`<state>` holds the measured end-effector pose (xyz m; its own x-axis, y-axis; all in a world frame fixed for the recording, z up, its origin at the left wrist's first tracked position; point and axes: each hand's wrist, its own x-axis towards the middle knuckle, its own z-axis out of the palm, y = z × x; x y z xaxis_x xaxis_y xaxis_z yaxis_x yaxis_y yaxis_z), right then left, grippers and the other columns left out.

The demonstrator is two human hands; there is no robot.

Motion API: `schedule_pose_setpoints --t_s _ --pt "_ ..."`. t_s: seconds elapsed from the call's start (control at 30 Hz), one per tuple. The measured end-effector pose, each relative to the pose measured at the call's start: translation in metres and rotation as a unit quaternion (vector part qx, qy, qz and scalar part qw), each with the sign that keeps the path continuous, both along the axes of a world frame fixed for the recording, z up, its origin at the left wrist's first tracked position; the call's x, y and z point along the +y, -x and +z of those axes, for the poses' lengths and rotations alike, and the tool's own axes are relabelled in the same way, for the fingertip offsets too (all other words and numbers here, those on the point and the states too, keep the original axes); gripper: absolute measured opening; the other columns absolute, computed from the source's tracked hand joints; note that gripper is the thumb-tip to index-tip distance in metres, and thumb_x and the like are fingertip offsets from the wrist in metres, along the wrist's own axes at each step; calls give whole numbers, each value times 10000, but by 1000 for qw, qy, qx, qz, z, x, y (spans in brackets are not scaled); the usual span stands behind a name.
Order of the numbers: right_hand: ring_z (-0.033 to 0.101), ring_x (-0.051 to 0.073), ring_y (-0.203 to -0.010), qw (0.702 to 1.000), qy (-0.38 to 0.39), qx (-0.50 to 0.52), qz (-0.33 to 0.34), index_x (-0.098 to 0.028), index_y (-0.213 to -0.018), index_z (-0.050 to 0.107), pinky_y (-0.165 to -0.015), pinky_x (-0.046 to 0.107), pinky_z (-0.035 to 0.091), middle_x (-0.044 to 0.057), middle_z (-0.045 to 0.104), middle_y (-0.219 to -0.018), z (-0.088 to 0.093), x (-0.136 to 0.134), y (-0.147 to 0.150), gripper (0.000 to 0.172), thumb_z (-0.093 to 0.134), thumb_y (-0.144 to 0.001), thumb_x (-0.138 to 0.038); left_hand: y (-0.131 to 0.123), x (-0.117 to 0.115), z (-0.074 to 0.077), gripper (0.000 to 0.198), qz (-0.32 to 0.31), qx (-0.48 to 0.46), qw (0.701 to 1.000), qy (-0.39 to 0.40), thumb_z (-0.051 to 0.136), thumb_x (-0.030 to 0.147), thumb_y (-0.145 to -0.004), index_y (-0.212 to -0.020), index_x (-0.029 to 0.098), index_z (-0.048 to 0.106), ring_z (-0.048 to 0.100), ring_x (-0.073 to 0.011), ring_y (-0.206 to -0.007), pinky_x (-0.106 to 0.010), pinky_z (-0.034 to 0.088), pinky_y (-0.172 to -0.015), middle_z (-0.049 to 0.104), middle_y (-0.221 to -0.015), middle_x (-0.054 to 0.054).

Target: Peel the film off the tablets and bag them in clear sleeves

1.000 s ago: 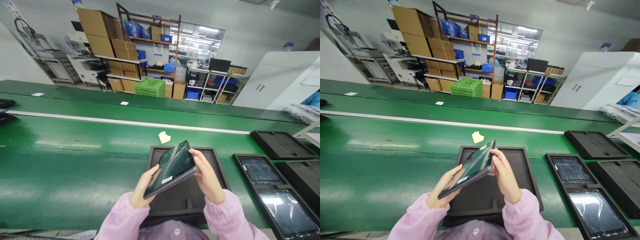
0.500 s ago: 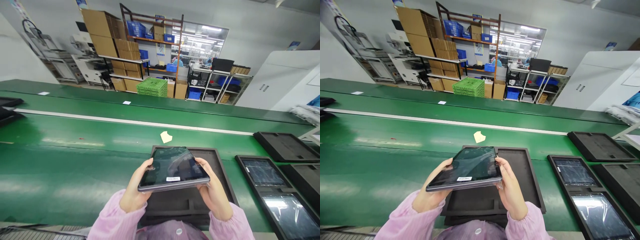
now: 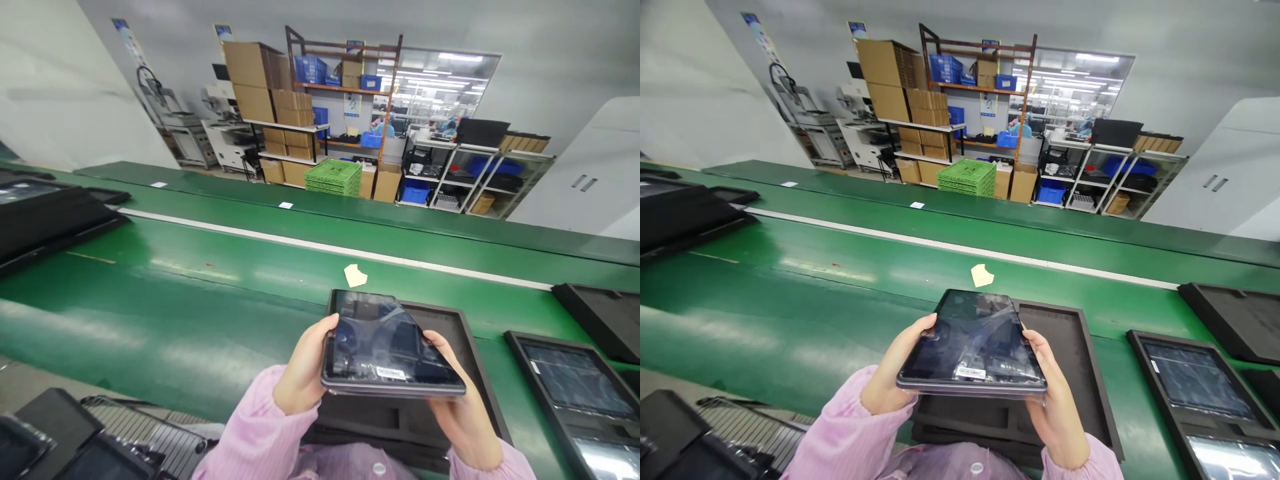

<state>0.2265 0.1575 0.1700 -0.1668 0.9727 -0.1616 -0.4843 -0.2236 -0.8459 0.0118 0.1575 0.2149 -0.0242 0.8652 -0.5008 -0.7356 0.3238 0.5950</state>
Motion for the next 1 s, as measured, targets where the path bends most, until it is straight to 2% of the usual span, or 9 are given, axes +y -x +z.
schedule_pose_setpoints --t_s 0.17,0.37,0.57,0.7,0.83,0.93,1.0 --pt "531 256 -1046 1000 3 -11 -19 -292 -1098 599 -739 293 522 11 563 -1168 -9 0 -7 297 625 -814 -373 -2 0 -2 180 -17 -4 1000 -25 606 254 -745 -816 102 672 661 -208 -682 -304 516 -679 707 -703 -72" --pt "553 269 -1013 1000 10 -9 -15 -305 -1103 604 -741 329 534 15 568 -1163 -14 -1 -10 322 651 -790 -360 -3 1 -2 215 -19 2 999 -42 628 264 -727 -857 98 672 656 -208 -696 -299 507 -678 709 -729 -74" --pt "565 277 -1002 1000 15 1 -13 -300 -1072 617 -779 360 510 25 585 -1146 -11 -3 -7 295 637 -796 -403 -2 0 -3 200 -18 24 999 -34 632 269 -720 -830 104 658 629 -174 -621 -254 478 -587 688 -681 -51" --pt "572 284 -995 1000 18 0 -1 -261 -1013 643 -763 345 501 44 609 -1123 -8 2 -8 318 705 -716 -356 -3 -5 -1 236 -35 71 992 -100 642 291 -712 -883 128 635 614 -166 -638 -232 459 -559 683 -734 -38" --pt "553 246 -1039 999 13 -20 37 -215 -998 654 -897 333 430 49 650 -1039 -13 22 2 251 690 -762 -290 -13 -15 0 377 -119 187 951 -214 638 262 -730 -1090 169 575 612 -204 -855 -256 474 -742 672 -971 -53" --pt "551 245 -1041 996 -26 -19 85 -175 -1034 653 -952 355 388 70 652 -1043 -21 33 14 246 652 -808 -273 -22 -24 -1 530 -211 260 910 -246 598 253 -765 -1269 198 442 612 -202 -833 -267 472 -760 671 -927 -31" --pt "568 245 -1012 994 -32 2 102 -168 -1052 650 -953 358 389 73 657 -1037 -27 34 19 275 659 -803 -284 -24 -31 -2 653 -267 284 883 -262 587 262 -774 -1360 202 305 611 -189 -745 -267 477 -693 665 -847 -14"
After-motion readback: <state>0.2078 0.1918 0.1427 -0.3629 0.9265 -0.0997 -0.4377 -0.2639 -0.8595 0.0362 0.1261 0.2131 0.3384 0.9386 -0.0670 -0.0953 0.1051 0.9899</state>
